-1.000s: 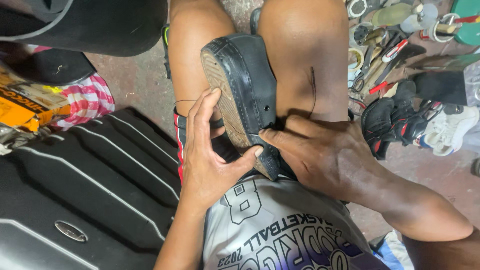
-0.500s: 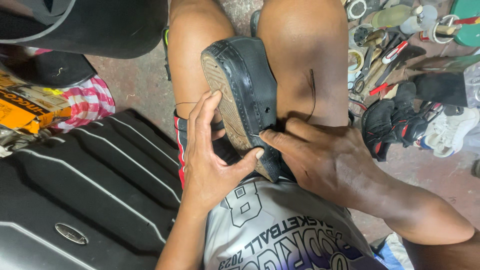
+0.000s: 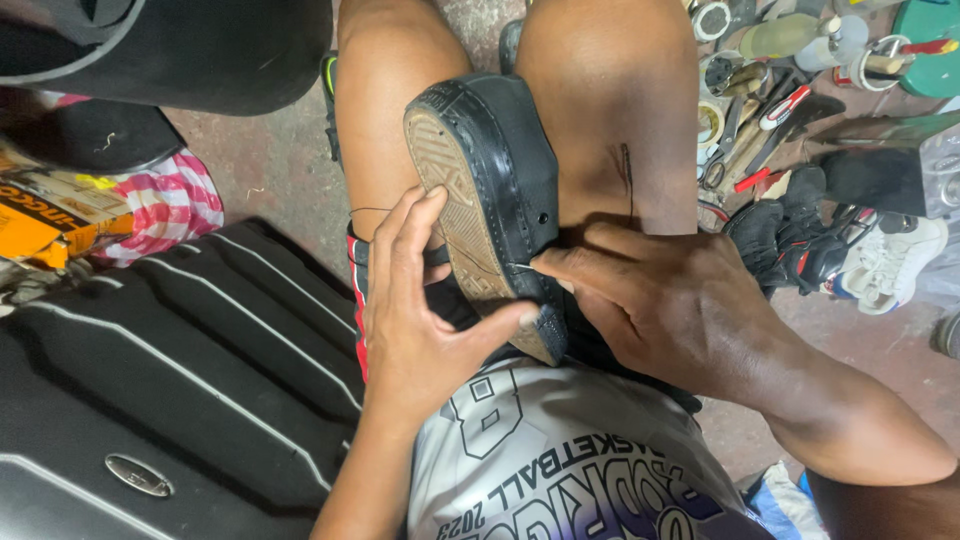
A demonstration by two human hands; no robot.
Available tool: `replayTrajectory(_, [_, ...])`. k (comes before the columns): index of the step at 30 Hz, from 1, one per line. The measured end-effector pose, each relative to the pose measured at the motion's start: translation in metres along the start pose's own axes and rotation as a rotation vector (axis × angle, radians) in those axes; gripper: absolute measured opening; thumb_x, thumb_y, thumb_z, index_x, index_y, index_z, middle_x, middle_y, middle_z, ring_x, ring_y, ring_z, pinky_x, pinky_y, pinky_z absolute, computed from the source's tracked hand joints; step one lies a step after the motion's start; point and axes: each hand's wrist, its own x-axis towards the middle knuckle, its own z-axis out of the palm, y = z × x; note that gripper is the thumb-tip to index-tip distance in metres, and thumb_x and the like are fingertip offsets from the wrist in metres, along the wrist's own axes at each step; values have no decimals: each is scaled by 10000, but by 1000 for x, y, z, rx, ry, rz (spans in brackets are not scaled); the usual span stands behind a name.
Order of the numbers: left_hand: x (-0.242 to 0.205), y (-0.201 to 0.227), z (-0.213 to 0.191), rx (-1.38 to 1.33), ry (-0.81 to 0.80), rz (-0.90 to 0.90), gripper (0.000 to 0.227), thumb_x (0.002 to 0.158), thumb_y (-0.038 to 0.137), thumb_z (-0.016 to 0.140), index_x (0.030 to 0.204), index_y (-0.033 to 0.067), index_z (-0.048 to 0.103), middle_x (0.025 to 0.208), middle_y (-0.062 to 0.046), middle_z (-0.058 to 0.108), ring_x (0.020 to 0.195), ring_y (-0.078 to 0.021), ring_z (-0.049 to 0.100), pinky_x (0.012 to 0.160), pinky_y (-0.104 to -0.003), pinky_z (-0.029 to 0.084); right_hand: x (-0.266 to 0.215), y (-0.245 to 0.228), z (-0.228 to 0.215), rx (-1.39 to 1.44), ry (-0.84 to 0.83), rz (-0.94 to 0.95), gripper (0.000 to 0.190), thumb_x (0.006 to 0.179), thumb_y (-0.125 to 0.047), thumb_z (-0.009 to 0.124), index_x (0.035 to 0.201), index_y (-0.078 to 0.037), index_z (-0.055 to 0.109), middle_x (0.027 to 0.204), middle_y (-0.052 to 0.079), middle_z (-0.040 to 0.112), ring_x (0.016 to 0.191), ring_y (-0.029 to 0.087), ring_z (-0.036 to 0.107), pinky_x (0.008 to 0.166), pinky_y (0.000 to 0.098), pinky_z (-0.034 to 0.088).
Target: The person is repairing a black shoe by hand-sewing the sole to the upper. They use a needle and thread to stitch along the perimeter of the shoe, pulling the thread tight after each pass. The person works on the shoe while sitting on the floor, eventually using scissors to cut the thread.
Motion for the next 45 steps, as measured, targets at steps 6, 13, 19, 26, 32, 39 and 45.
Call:
replayTrajectory(6, [1, 2, 1, 3, -2, 36, 1077, 664, 281, 984, 1542, 109, 384, 1593, -158, 398, 1388, -284, 524, 961, -351, 590, -2, 0, 3, 1, 20, -13, 266, 851, -93, 693, 1115, -81, 729, 902, 32, 676, 706, 235, 685, 579, 380, 540])
replayTrajectory(13, [0, 3, 1, -14, -24, 17, 1074, 662, 266, 981, 1542, 111, 385, 1593, -166, 396, 1386, -286, 527, 971, -359, 586, 1, 3, -1, 2, -25, -10, 259, 840, -117, 711, 1097, -118, 744, 872, 20, 666, 677, 234, 675, 561, 377, 536])
replayTrajectory(19, [0, 2, 0, -4, -19, 6, 1069, 660, 261, 976, 1539, 115, 386, 1600, -166, 387, 1398, -289, 526, 980, -364, 584, -1, 5, 0, -1, -30, -9, 269, 831, -108, 717, 1096, -134, 758, 837, 14, 666, 656, 221, 667, 552, 367, 536])
replayTrajectory(26, [1, -2, -1, -22, -41, 20, 1071, 667, 283, 982, 1541, 106, 388, 1601, -172, 380, 1391, -288, 533, 989, -365, 590, 0, 1, -1, -49, 9, -47, 278, 813, -130, 732, 1090, -125, 753, 859, 10, 656, 665, 212, 664, 549, 373, 530])
replayTrajectory(32, [2, -9, -5, -52, -43, 44, 974, 705, 235, 967, 1519, 105, 449, 1590, -166, 427, 1352, -271, 596, 944, -345, 582, 4, -8, -9, -98, -70, -32, 331, 772, -136, 720, 1100, -103, 748, 871, 26, 650, 689, 212, 679, 518, 371, 529])
replayTrajectory(39, [3, -7, -3, -23, -6, 14, 967, 671, 236, 987, 1489, 131, 481, 1535, -127, 487, 1152, -203, 660, 888, -311, 633, 10, -8, -6, -147, -95, -47, 251, 760, -175, 710, 1003, -116, 726, 853, 9, 619, 698, 234, 652, 513, 423, 493])
replayTrajectory(45, [4, -7, -4, -55, 7, 32, 985, 655, 209, 986, 1492, 127, 473, 1512, -120, 496, 1115, -195, 640, 892, -301, 615, 16, 3, 5, -180, -44, -108, 96, 797, -143, 732, 885, -142, 693, 746, 1, 605, 639, 247, 637, 529, 413, 499])
